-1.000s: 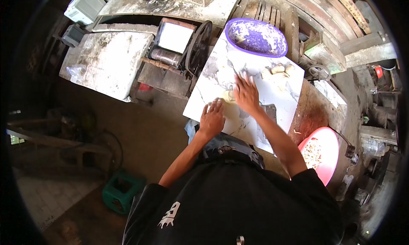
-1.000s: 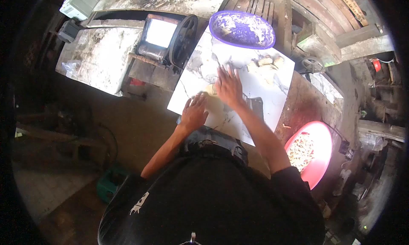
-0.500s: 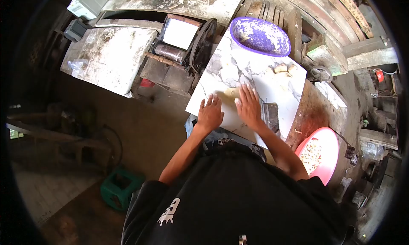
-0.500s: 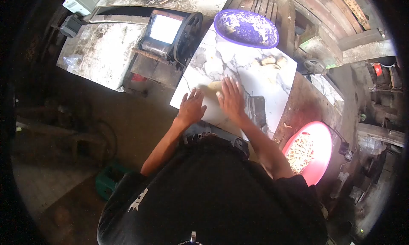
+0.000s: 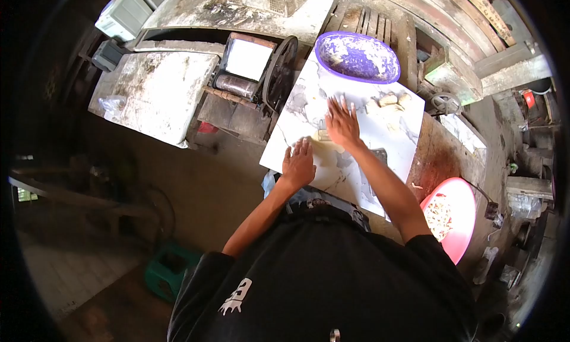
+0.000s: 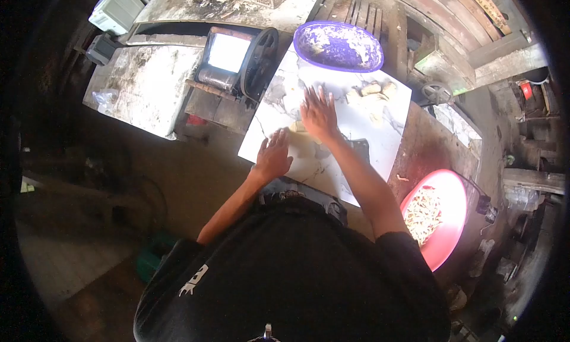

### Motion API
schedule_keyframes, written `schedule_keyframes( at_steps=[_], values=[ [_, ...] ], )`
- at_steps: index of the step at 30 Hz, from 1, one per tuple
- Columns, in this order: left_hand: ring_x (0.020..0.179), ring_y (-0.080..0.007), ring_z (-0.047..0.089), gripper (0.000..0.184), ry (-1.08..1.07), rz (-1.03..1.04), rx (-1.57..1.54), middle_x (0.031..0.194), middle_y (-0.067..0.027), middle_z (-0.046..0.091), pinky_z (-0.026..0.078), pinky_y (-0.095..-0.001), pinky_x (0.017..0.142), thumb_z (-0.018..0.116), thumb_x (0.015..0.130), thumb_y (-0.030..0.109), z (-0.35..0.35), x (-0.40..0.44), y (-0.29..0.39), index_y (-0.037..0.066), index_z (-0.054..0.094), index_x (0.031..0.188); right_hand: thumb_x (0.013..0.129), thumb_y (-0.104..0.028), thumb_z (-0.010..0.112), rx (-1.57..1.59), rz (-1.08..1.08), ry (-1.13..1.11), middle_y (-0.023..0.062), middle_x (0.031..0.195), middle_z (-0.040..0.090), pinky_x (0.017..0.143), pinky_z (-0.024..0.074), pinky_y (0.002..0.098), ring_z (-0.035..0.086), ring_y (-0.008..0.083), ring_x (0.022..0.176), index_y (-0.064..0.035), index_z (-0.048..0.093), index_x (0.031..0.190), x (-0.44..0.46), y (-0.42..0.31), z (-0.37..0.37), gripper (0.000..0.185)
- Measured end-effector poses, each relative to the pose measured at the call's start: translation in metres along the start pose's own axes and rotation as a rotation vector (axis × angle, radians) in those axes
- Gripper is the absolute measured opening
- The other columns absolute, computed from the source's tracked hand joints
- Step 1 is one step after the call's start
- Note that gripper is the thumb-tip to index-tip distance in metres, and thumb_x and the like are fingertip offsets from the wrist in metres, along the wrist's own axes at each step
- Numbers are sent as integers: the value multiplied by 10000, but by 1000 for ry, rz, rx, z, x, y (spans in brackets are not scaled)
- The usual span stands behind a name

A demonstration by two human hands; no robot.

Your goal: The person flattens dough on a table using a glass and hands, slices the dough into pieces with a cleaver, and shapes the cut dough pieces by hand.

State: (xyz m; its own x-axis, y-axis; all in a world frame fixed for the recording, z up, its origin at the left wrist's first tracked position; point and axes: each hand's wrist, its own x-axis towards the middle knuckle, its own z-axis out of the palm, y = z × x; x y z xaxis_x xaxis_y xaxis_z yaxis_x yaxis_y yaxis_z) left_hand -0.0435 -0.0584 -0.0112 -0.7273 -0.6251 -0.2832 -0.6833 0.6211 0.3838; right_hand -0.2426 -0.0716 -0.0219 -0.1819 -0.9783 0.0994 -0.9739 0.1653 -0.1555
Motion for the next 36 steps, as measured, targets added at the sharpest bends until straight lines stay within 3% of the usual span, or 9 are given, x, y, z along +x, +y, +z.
schedule_keyframes(
  at_steps=[3,5,7,14,25,29,31,36],
  values=[
    [1428,-341,254,762,-3,44,2,1520,-210,299,221,-504,1138,601,854,301,9,-3,12,-21,270,1460,976,-318,412,-2,-61,45,130,1474,412,1151,182,543,327,334,1386,-51,423,1412,10,5,9,512],
    [1428,-341,252,763,14,88,-10,1511,-214,313,210,-502,1141,609,850,313,15,-4,19,-23,285,1453,970,-310,415,29,-78,94,122,1458,437,1154,165,544,328,332,1387,-46,428,1407,-11,-5,0,511],
    [1421,-340,264,785,-27,152,16,1483,-226,346,182,-496,1149,627,838,356,25,-4,27,-33,306,1440,983,-274,380,-18,-74,9,87,1463,444,1164,160,512,299,304,1411,-70,408,1435,-40,-15,-6,497],
    [1416,-354,256,880,-36,92,198,1478,-248,340,151,-490,1158,587,847,518,26,-5,46,-81,306,1427,985,-279,362,-21,-5,-13,106,1421,489,1132,169,593,342,352,1382,-72,492,1365,-12,-23,-4,452],
    [1416,-401,211,941,-135,9,221,1492,-303,264,157,-490,1154,601,830,543,30,-6,63,-109,276,1427,953,-277,428,-9,-64,3,81,1451,463,1129,162,597,334,337,1391,-110,446,1417,-30,-33,-3,493],
    [1396,-404,239,918,-26,14,208,1471,-297,299,177,-501,1144,619,821,525,30,-10,60,-109,313,1410,968,-284,402,14,7,-14,93,1449,463,1126,175,594,328,338,1393,-108,410,1438,15,-27,5,502],
    [1386,-402,257,905,12,11,154,1463,-296,313,190,-500,1138,624,819,518,30,-10,60,-110,330,1401,956,-303,428,-39,-80,29,116,1431,476,1116,182,619,361,356,1370,-89,421,1423,0,-33,4,514],
    [1370,-406,292,860,-286,8,116,1443,-291,356,238,-495,1117,598,839,516,7,-10,71,-109,360,1380,951,-287,447,36,-132,38,122,1440,464,1124,223,561,361,350,1370,-78,414,1428,-36,-45,-5,522]
  ],
)
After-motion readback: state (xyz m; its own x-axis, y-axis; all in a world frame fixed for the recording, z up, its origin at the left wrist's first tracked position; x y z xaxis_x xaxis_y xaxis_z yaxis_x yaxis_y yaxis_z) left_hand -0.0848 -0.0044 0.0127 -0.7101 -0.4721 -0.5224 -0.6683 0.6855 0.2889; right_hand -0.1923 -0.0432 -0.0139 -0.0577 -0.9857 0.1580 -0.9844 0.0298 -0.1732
